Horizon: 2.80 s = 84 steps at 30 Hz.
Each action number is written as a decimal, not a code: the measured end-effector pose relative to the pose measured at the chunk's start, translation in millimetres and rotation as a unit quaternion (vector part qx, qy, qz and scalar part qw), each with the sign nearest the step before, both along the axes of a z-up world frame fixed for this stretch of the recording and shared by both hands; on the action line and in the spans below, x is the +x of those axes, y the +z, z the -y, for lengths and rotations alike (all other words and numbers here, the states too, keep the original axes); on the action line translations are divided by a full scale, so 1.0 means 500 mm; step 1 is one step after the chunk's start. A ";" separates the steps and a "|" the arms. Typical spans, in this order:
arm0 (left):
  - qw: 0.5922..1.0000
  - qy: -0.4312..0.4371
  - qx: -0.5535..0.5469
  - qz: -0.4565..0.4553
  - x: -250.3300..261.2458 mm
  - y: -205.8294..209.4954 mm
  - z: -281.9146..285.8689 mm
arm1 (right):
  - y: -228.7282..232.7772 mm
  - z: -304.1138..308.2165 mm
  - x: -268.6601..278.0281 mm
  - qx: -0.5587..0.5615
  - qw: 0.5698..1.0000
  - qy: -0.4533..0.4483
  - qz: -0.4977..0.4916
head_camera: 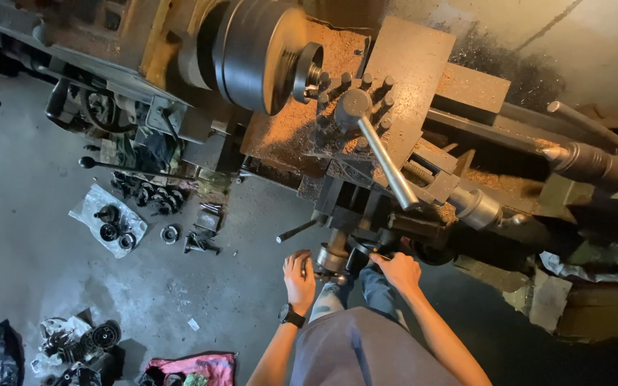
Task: The person operates a metal lathe, adjusting the tool post and controls while a cylindrical metal part rotates. They then remove the finished part from the chuck and place it on the floor among other similar parts.
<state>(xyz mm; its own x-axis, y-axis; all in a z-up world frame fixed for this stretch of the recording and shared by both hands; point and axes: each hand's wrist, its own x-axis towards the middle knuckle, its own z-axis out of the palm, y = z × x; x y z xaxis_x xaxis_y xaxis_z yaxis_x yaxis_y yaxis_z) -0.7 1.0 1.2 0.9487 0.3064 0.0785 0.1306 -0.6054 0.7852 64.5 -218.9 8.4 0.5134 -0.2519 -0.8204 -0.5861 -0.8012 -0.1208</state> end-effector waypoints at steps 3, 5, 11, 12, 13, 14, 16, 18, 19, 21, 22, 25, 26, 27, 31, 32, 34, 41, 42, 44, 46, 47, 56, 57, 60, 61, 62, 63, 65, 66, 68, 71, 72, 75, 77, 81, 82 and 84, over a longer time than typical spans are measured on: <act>1.000 0.002 -0.001 -0.026 -0.009 0.002 -0.004 | -0.002 -0.001 -0.001 0.002 1.000 0.003 -0.002; 0.999 0.001 0.001 -0.039 -0.015 0.003 -0.005 | 0.005 -0.004 0.001 0.001 1.000 0.004 0.000; 0.981 0.006 0.001 -0.192 -0.022 0.016 -0.007 | -0.009 -0.010 0.001 0.003 1.000 0.019 0.024; 0.977 0.005 -0.003 -0.214 -0.021 0.021 -0.007 | -0.008 -0.012 0.003 0.006 0.999 0.016 0.027; 0.972 0.004 -0.007 -0.235 -0.020 0.026 -0.007 | -0.008 -0.014 0.004 0.009 0.999 0.013 0.030; 0.972 0.003 -0.007 -0.235 -0.023 0.021 -0.008 | -0.013 -0.012 0.003 0.009 0.999 0.011 0.030; 0.966 -0.002 0.034 -0.256 -0.029 0.011 -0.011 | -0.023 -0.009 0.000 0.010 0.999 0.016 0.029; 0.960 -0.005 0.030 -0.277 -0.032 0.002 -0.013 | -0.019 -0.010 -0.001 0.012 0.999 0.019 0.032; 0.954 -0.006 0.026 -0.298 -0.033 -0.003 -0.014 | -0.017 -0.011 -0.001 0.014 0.999 0.022 0.035; 0.945 -0.012 -0.018 -0.325 -0.031 0.001 -0.017 | -0.016 -0.012 0.000 0.013 0.999 0.023 0.035; 0.934 -0.016 -0.061 -0.352 -0.031 0.003 -0.019 | -0.015 -0.013 0.001 0.012 0.999 0.025 0.033; 0.933 -0.036 -0.045 -0.355 -0.043 -0.046 -0.038 | -0.033 -0.010 -0.005 0.012 0.999 0.018 0.035; 0.933 -0.035 -0.045 -0.355 -0.048 -0.072 -0.044 | -0.026 -0.008 -0.006 0.011 0.999 0.019 0.035; 0.931 -0.011 -0.051 -0.362 -0.054 -0.098 -0.050 | -0.020 -0.006 -0.007 0.012 1.000 0.007 0.025; 0.928 0.032 -0.081 -0.361 -0.049 -0.083 -0.044 | -0.171 0.053 -0.077 0.044 0.991 -0.122 0.017; 0.928 0.033 -0.082 -0.361 -0.048 -0.080 -0.040 | -0.158 0.052 -0.074 0.044 0.992 -0.121 0.016; 0.931 0.058 -0.088 -0.351 -0.049 -0.074 -0.034 | -0.134 0.045 -0.069 0.066 0.947 -0.308 0.061; 0.930 0.061 -0.053 -0.360 -0.039 -0.018 -0.010 | -0.308 0.089 -0.108 0.067 0.833 -0.538 0.112; 0.934 0.039 -0.047 -0.353 -0.033 -0.004 -0.006 | -0.292 0.087 -0.103 0.075 0.821 -0.554 0.116; 0.937 0.018 -0.042 -0.347 -0.019 0.027 0.011 | -0.332 0.103 -0.113 0.084 0.809 -0.569 0.119; 0.965 -0.026 0.095 -0.243 -0.003 0.059 0.034 | -0.446 0.138 -0.144 0.080 0.810 -0.575 0.082; 0.965 -0.025 0.095 -0.243 0.003 0.056 0.049 | -0.443 0.140 -0.141 0.081 0.811 -0.574 0.082; 0.923 -0.370 0.101 -0.004 0.045 -0.112 0.182 | -0.360 0.142 -0.113 0.054 0.850 -0.524 0.016; 0.899 -0.415 0.132 -0.045 0.050 -0.129 0.189 | -0.383 0.150 -0.124 0.065 0.839 -0.540 0.029; 0.848 -0.475 0.196 -0.131 0.056 -0.195 0.204 | -0.586 0.222 -0.233 0.087 0.816 -0.568 0.055; 0.821 -0.493 0.229 -0.174 0.058 -0.221 0.209 | -0.688 0.231 -0.237 0.098 0.805 -0.581 0.071; 0.822 -0.492 0.229 -0.175 0.060 -0.234 0.210 | -0.615 0.211 -0.212 0.098 0.805 -0.580 0.071; 0.813 -0.497 0.235 -0.192 0.062 -0.248 0.210 | -0.542 0.191 -0.186 0.127 0.801 -0.578 0.092; 0.804 -0.501 0.240 -0.212 0.067 -0.272 0.215 | -0.494 0.189 -0.170 0.156 0.796 -0.574 0.111; 0.801 -0.509 0.243 -0.200 0.068 -0.282 0.217 | -0.520 0.205 -0.182 0.088 0.957 -0.263 0.083; 0.798 -0.516 0.245 -0.190 0.070 -0.300 0.220 | -0.600 0.234 -0.214 0.012 0.996 0.082 0.042; 0.790 -0.527 0.225 -0.219 0.070 -0.312 0.224 | -0.730 0.276 -0.254 0.040 0.995 0.077 0.047; 0.792 -0.524 0.225 -0.217 0.070 -0.311 0.226 | -0.755 0.287 -0.250 0.047 0.995 0.077 0.038; 0.801 -0.512 0.236 -0.203 0.062 -0.309 0.236 | -0.555 0.221 -0.206 0.149 0.948 -0.279 0.034; 0.805 -0.505 0.246 -0.191 0.053 -0.317 0.248 | -0.422 0.179 -0.123 0.225 0.768 -0.599 0.034; 0.838 -0.452 0.279 -0.126 0.026 -0.345 0.288 | -0.396 0.171 -0.113 0.245 0.754 -0.608 0.049; 0.848 -0.433 0.288 -0.105 0.021 -0.351 0.301 | -0.404 0.175 -0.118 0.201 0.832 -0.516 0.027; 0.853 -0.418 0.297 -0.094 0.011 -0.357 0.322 | -0.443 0.189 -0.137 0.128 0.923 -0.363 -0.007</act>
<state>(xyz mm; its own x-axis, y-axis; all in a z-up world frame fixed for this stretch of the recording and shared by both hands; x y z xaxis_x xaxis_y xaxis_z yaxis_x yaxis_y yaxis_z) 5.0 -160.0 -177.4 0.8288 -0.5253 -0.1929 -0.4529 -0.8321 0.3203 -3.9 -313.4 -213.1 0.2743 -0.3226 -0.9059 -0.9602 -0.1439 -0.2395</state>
